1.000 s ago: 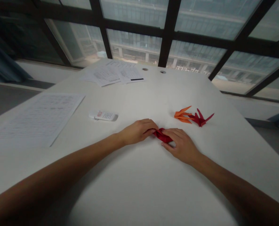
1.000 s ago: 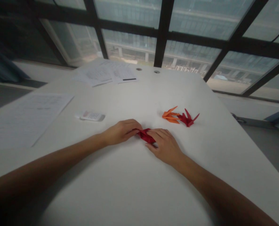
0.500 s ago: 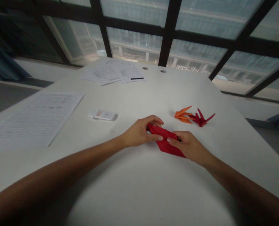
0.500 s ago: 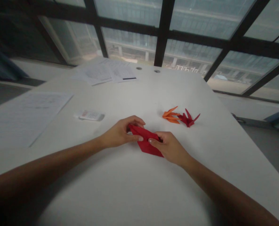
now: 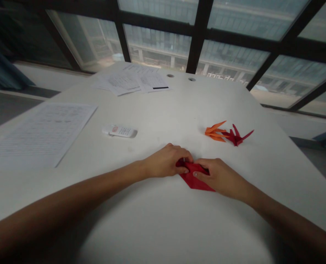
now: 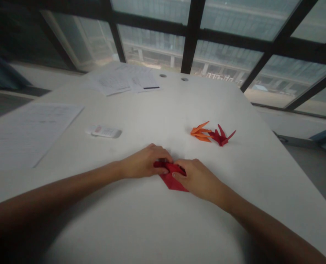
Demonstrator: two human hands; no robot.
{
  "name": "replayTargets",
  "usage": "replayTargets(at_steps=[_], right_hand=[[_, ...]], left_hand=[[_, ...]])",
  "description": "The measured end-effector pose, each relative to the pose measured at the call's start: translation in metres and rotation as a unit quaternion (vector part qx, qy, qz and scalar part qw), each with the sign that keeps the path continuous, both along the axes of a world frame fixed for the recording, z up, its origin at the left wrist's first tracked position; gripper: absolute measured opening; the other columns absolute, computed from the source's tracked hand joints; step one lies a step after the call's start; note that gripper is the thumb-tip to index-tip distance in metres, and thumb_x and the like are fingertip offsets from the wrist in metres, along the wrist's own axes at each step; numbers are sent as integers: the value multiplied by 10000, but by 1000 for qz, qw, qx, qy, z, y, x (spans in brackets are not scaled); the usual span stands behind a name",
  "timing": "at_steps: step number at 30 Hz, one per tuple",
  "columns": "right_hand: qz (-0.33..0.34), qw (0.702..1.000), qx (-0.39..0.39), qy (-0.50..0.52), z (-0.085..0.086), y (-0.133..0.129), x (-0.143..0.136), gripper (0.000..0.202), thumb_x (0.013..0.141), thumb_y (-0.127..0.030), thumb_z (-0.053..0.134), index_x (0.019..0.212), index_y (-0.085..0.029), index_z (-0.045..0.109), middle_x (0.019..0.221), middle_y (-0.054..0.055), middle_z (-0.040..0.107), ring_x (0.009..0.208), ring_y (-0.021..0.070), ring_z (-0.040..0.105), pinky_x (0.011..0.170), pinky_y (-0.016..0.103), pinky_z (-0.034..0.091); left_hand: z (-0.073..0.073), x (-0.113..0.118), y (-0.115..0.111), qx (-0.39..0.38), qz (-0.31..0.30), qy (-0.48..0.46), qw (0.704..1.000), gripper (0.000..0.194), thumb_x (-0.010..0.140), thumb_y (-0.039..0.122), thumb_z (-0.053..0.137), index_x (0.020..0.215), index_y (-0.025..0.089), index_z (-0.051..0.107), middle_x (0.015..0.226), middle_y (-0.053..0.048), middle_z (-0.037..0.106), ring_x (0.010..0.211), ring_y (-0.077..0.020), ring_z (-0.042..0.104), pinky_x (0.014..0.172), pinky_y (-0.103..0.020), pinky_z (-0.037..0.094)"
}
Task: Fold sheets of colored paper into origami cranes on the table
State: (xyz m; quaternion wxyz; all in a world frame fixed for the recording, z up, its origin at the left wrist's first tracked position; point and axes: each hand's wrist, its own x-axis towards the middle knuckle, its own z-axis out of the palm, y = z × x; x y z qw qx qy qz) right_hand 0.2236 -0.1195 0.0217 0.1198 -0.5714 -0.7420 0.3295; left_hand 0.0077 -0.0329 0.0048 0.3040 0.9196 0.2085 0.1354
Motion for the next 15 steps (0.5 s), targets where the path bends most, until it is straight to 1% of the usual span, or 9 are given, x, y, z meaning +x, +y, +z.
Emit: replayTargets(at_steps=[3,6,8,12,15], right_hand=[[12,996,58,-63,1,-1,-2,162,949,-275,582,981,-217,729,894,29,754,760,188,651,666,286,426],[15,988,123,-92,0,4,0,146,939,-227,607,1035,-219,717,979,41,750,892,212,656,803,323,457],[21,983,149,-107,-2,7,2,127,917,-186,629,1010,-218,709,966,33,741,911,214,650,850,340,456],[44,970,185,-154,-10,10,5,90,912,-162,631,929,-219,699,898,20,729,853,211,639,825,348,448],[55,957,225,-172,-16,9,5,91,925,-168,626,938,-211,705,897,27,733,840,213,634,825,352,443]], left_hand=[[-3,1,-1,21,6,17,1000,218,855,241,757,1059,233,682,990,10,740,954,-190,663,950,-370,409],[-6,0,0,42,9,16,999,218,863,272,758,1065,237,686,983,-5,726,999,-211,637,921,-363,412],[-6,-1,1,57,1,11,998,217,871,293,755,1069,235,685,987,-16,718,1019,-221,621,902,-357,417],[-7,-2,1,73,-16,5,997,250,884,311,744,1108,221,674,1040,-36,713,1039,-225,602,898,-349,429],[-8,-1,1,90,-26,3,996,191,920,297,698,1096,225,675,1040,-33,715,1047,-222,592,921,-351,422]])
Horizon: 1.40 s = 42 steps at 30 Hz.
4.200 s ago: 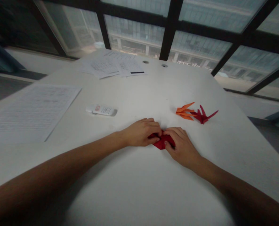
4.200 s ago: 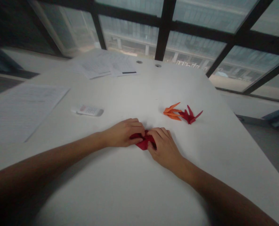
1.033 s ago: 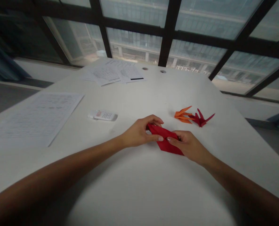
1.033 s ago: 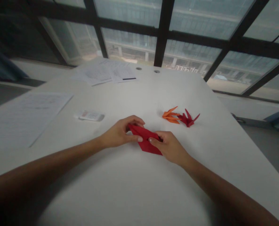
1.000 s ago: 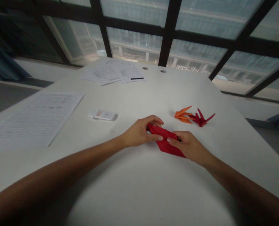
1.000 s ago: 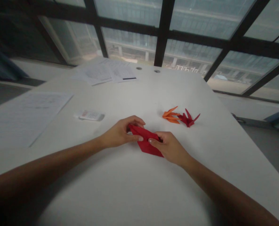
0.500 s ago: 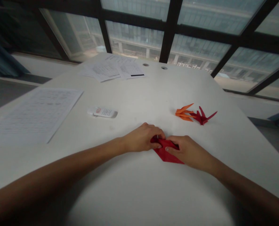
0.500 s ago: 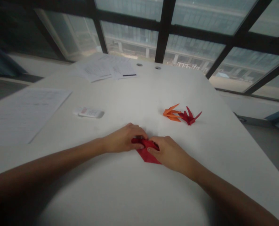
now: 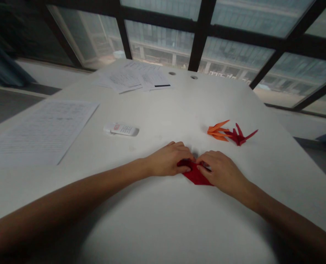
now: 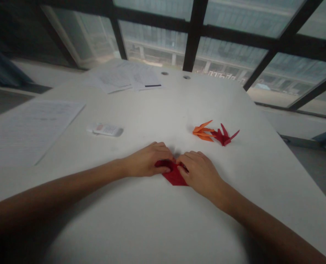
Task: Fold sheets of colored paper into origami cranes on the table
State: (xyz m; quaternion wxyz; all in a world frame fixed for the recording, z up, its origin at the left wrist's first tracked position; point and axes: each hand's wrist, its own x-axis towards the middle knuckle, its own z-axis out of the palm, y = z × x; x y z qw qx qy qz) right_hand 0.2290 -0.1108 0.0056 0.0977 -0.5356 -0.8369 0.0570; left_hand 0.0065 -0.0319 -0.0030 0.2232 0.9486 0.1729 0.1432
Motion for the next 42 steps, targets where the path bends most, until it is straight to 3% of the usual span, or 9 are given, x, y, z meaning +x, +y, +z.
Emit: replayTargets(at_steps=[5,9,15,19,21,24,27,37,42], right_hand=[[52,995,75,-38,-2,-4,-1,137,960,-153,586,902,-190,704,853,42,713,825,219,614,830,370,414],[105,990,49,-87,8,-4,1,146,934,-109,599,878,-184,711,844,39,705,826,221,602,798,372,405],[155,982,5,-104,23,-9,6,270,930,-69,588,1085,-220,750,1019,30,762,960,204,645,895,364,438],[136,979,31,-149,24,-24,2,317,905,-47,583,1125,-205,748,1092,51,782,1001,226,682,984,413,446],[120,977,42,-174,22,-33,-4,326,900,-52,583,1169,-160,731,1160,92,772,1015,244,696,1067,463,418],[92,975,48,-196,18,-45,-14,328,949,-199,601,1239,-84,702,1211,165,752,1068,288,695,1138,533,377],[71,974,60,-208,13,-54,-23,428,974,-313,593,1284,-30,677,1291,222,707,1197,335,652,1190,579,321],[-36,974,93,-204,-8,-83,-45,577,949,-397,603,1262,83,674,1308,329,648,1224,447,644,1150,588,403],[-49,975,92,-195,-10,-84,-49,630,938,-456,605,1259,82,678,1325,324,635,1232,444,641,1133,559,446]], left_hand=[[-1,1,-2,21,4,0,1000,134,954,262,643,1074,210,672,1026,-42,709,1010,-211,595,886,-342,420],[-2,1,-2,38,-12,0,999,118,961,236,633,1055,234,705,1038,-25,705,1016,-194,582,905,-332,415],[-2,1,0,81,-39,-8,996,142,981,234,591,970,209,730,1054,-52,703,1028,-205,576,927,-331,423],[0,1,-1,99,-49,7,994,161,995,250,571,975,209,725,1051,-57,703,1023,-204,583,917,-334,424],[1,1,-1,105,-50,14,993,188,1011,265,546,1082,215,713,1064,-66,702,1028,-209,588,915,-336,423],[1,1,0,110,-48,16,993,264,1019,286,538,1236,217,672,1086,-80,696,1028,-216,589,915,-342,431],[0,0,1,108,-53,14,993,259,1022,301,539,1209,218,697,1081,-84,690,1018,-214,586,914,-344,445],[1,1,-1,123,-80,-12,989,220,1018,217,528,1040,181,744,1041,-94,677,995,-202,572,923,-319,462],[1,2,-2,128,-79,8,989,257,1010,198,536,1216,211,689,1020,-79,672,974,-195,582,906,-314,455]])
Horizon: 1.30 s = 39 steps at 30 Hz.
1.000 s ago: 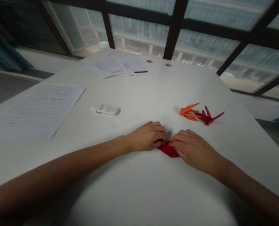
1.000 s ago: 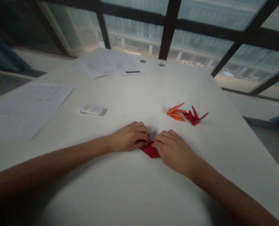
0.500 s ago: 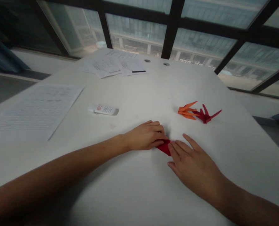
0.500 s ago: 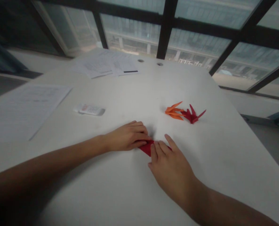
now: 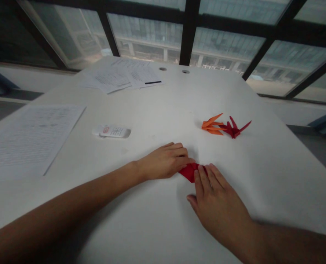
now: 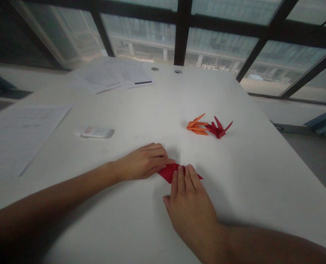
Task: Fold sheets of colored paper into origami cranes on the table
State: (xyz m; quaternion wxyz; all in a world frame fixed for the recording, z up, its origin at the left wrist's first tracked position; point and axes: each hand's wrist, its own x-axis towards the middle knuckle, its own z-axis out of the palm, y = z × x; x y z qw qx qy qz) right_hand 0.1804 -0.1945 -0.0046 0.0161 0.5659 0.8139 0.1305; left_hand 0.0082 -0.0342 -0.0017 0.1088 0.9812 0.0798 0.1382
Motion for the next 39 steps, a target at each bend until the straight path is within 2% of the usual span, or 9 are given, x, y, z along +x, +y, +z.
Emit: replayTargets(at_steps=[4,8,12,17,22,32,35,37,39], right_hand=[[-5,1000,6,-2,2,1,0,637,927,-482,621,1255,60,688,1309,312,653,1223,422,655,1122,531,469],[-8,1000,-4,0,5,2,0,664,922,-508,624,1248,67,688,1311,318,651,1246,436,636,1149,548,439],[29,999,-18,29,4,1,-1,607,952,-425,603,1329,50,635,1431,301,565,1353,421,549,1187,540,398],[37,997,-53,35,3,2,0,617,960,-435,595,1374,23,605,1456,304,541,1330,451,561,1146,573,434],[51,997,-59,29,5,1,0,607,975,-438,570,1373,19,604,1439,301,562,1310,467,572,1135,584,439],[37,995,-71,66,2,-3,-4,546,959,-413,574,1353,-39,635,1444,252,586,1327,482,547,1157,661,367],[40,995,-58,71,3,-4,-4,477,942,-399,595,1307,-103,676,1405,205,637,1296,465,571,1177,654,332],[37,996,-48,69,7,-2,-2,458,932,-447,600,1259,-143,705,1358,176,671,1262,443,589,1180,625,342],[29,994,-49,91,14,3,2,527,919,-576,578,1191,-152,730,1285,183,700,1209,431,607,1162,622,363]], left_hand=[[1,0,-1,32,15,14,999,231,1011,223,532,1154,227,713,1065,-84,661,1015,-215,564,921,-340,441],[5,0,-4,92,1,27,995,245,1034,244,498,1179,211,693,1115,-83,675,1108,-244,542,947,-370,414],[10,1,-4,127,-20,43,991,215,1037,249,498,1103,186,693,1024,-75,692,1045,-244,564,884,-377,401],[12,1,-6,127,-17,47,991,187,1030,227,513,1052,188,694,905,-51,676,922,-214,576,846,-369,387],[12,-3,-5,148,5,42,988,233,1027,236,497,906,198,692,852,-42,662,916,-218,571,825,-386,380],[5,-16,5,163,10,18,986,180,1000,281,540,935,231,701,819,-20,662,914,-210,602,774,-375,412],[1,-20,3,147,23,-2,989,147,983,273,572,935,214,698,840,-24,663,898,-208,601,771,-370,440],[0,-21,1,135,27,-8,991,144,975,281,586,939,197,697,860,-32,662,886,-209,602,769,-371,461],[0,-20,-1,127,25,-8,992,155,975,284,584,930,187,696,862,-38,659,870,-210,606,760,-373,475]])
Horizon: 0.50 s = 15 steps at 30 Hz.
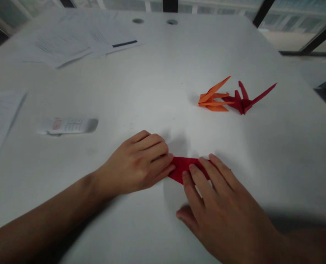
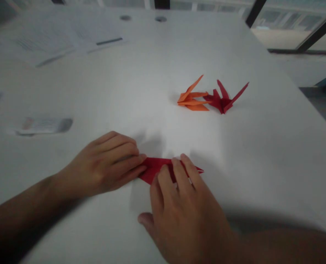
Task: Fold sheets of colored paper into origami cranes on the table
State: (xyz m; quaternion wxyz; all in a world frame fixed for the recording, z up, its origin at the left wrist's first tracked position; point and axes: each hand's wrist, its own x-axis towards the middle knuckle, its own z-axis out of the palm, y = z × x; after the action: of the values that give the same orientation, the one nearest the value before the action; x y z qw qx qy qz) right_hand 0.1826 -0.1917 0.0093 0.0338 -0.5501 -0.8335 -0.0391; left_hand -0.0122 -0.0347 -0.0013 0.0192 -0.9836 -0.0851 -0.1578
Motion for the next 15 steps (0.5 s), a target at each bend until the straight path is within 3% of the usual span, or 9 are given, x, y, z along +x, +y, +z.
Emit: replayTargets(at_steps=[3,6,10,13,15], right_hand=[[15,999,-13,50,10,11,9,444,937,-544,586,1095,-163,752,1163,158,743,1097,358,656,1146,590,392],[28,998,-1,65,12,21,15,420,958,-449,601,1176,-112,725,1247,158,723,1147,336,646,1162,558,384],[68,995,7,69,3,24,21,485,981,-453,573,1227,-56,707,1328,194,690,1258,336,611,1224,534,322],[76,994,11,79,-5,22,25,429,991,-348,576,1281,-47,677,1357,187,678,1292,322,603,1248,544,285],[73,992,31,93,-9,23,29,372,989,-276,576,1264,-51,688,1342,177,691,1274,318,620,1242,545,297]], left_hand=[[2,2,0,5,-11,-5,1000,144,967,257,592,893,189,695,834,-32,659,849,-209,620,740,-370,483],[4,3,0,12,-21,-10,1000,139,956,232,611,848,189,687,814,-30,670,846,-213,635,733,-371,487],[6,3,0,14,-35,-25,999,114,975,210,590,932,195,695,930,-45,724,911,-230,655,745,-380,498],[7,3,-5,-7,-80,-17,997,143,997,201,559,1034,196,697,1011,-54,742,965,-225,666,782,-373,515],[7,3,-9,-45,-84,-4,995,173,1008,279,558,1035,184,700,1006,-68,741,966,-225,668,815,-376,521]])
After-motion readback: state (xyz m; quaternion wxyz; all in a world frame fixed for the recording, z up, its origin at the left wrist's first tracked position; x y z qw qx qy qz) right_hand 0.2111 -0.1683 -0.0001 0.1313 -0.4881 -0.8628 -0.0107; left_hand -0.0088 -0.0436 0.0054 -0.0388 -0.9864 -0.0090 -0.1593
